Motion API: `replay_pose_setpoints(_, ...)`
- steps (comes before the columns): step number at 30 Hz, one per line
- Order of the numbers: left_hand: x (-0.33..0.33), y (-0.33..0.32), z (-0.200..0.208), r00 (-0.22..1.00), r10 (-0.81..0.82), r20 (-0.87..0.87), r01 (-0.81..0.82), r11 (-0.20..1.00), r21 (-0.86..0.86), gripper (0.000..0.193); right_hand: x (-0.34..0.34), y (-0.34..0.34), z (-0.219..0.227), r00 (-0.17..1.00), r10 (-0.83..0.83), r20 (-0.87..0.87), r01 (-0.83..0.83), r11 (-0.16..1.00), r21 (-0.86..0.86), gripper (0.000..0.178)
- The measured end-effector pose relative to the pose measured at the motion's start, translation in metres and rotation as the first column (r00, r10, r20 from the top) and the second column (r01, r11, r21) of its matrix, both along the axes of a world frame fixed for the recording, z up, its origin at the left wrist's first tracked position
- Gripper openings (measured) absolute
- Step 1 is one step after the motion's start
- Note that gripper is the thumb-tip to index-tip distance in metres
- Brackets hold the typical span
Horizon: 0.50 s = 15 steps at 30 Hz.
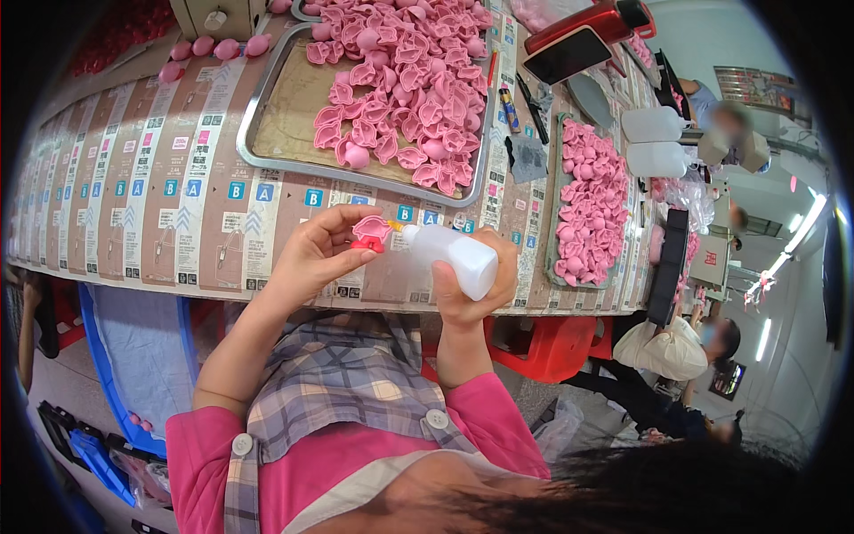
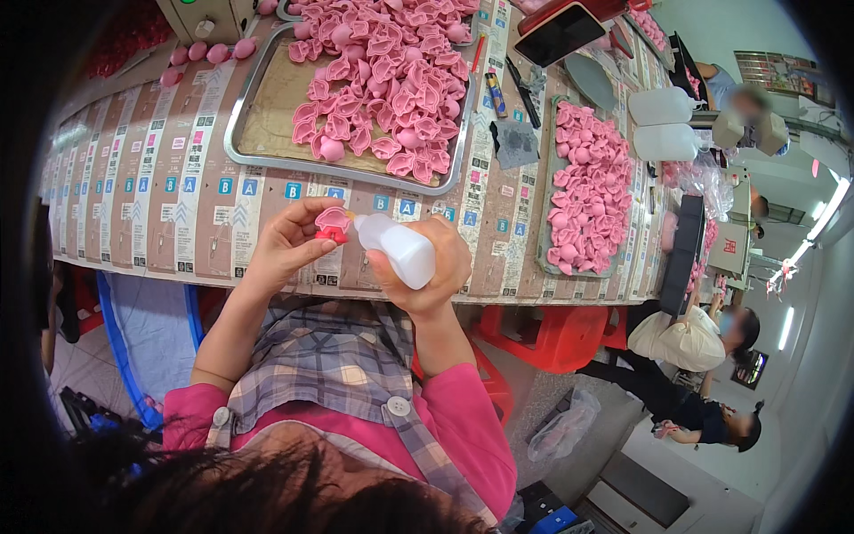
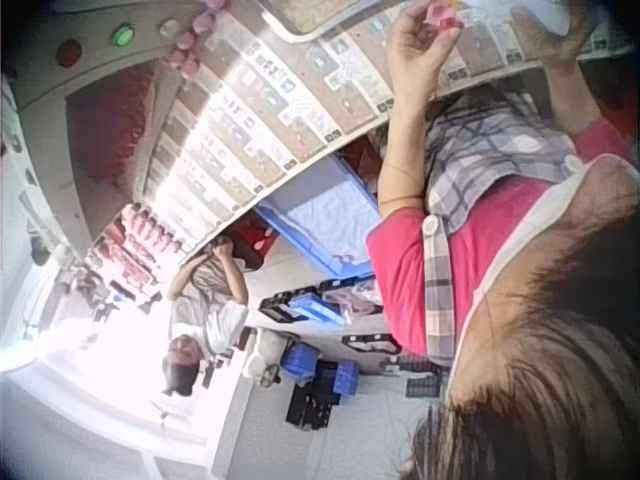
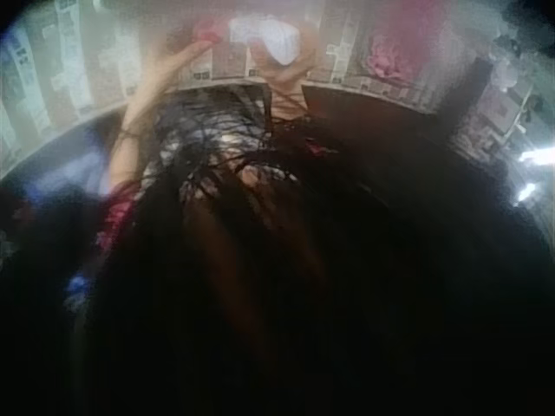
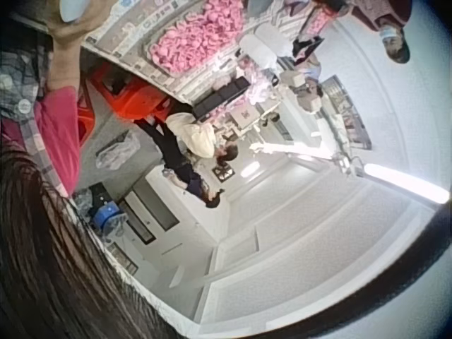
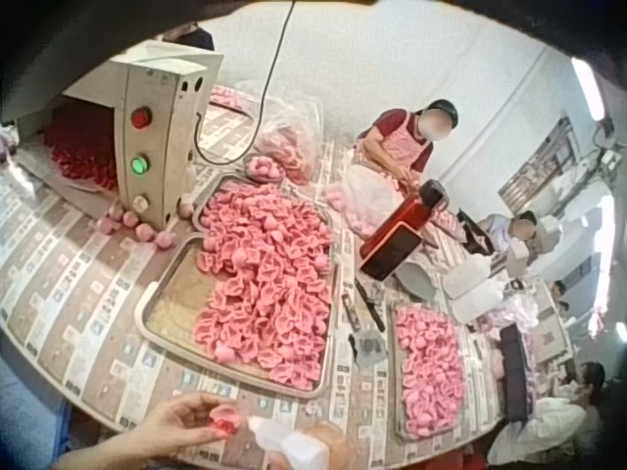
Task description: The person assembles small toy parts by applying glue from a bottle onto components and pressing the pieces together by hand.
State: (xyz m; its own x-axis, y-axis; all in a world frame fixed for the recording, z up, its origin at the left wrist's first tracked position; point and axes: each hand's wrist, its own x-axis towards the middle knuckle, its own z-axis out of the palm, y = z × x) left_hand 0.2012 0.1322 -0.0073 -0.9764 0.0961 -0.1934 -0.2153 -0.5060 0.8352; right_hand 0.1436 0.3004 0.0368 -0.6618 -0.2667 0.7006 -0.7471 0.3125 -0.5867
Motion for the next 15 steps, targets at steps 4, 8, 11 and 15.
replay_pose_setpoints(4, -0.0016, 0.0015, 0.0006, 1.0, -0.008, -0.003, 0.008, 1.0, 0.01, 0.043, -0.0008, 0.0022, 0.0018, 0.998, -0.014, -0.053, 0.013, 1.0, -0.028, 0.042)
replay_pose_setpoints(8, -0.0016, 0.001, -0.0026, 0.999, 0.037, -0.01, -0.037, 0.999, 0.031, 0.042, 0.0034, 0.0077, 0.0009, 0.997, 0.033, 0.076, -0.011, 0.962, -0.271, 0.041)
replay_pose_setpoints(11, -0.0023, 0.0011, 0.0, 0.999, 0.039, -0.019, -0.039, 0.999, 0.008, 0.041, 0.0032, 0.0087, 0.0029, 0.996, -0.087, -0.025, 0.085, 0.993, -0.086, 0.039)
replay_pose_setpoints(15, -0.0017, 0.0022, 0.0001, 0.999, 0.046, -0.027, -0.045, 0.999, 0.017, 0.042, 0.0037, 0.0087, -0.0004, 0.996, -0.092, -0.007, 0.091, 0.991, -0.098, 0.039)
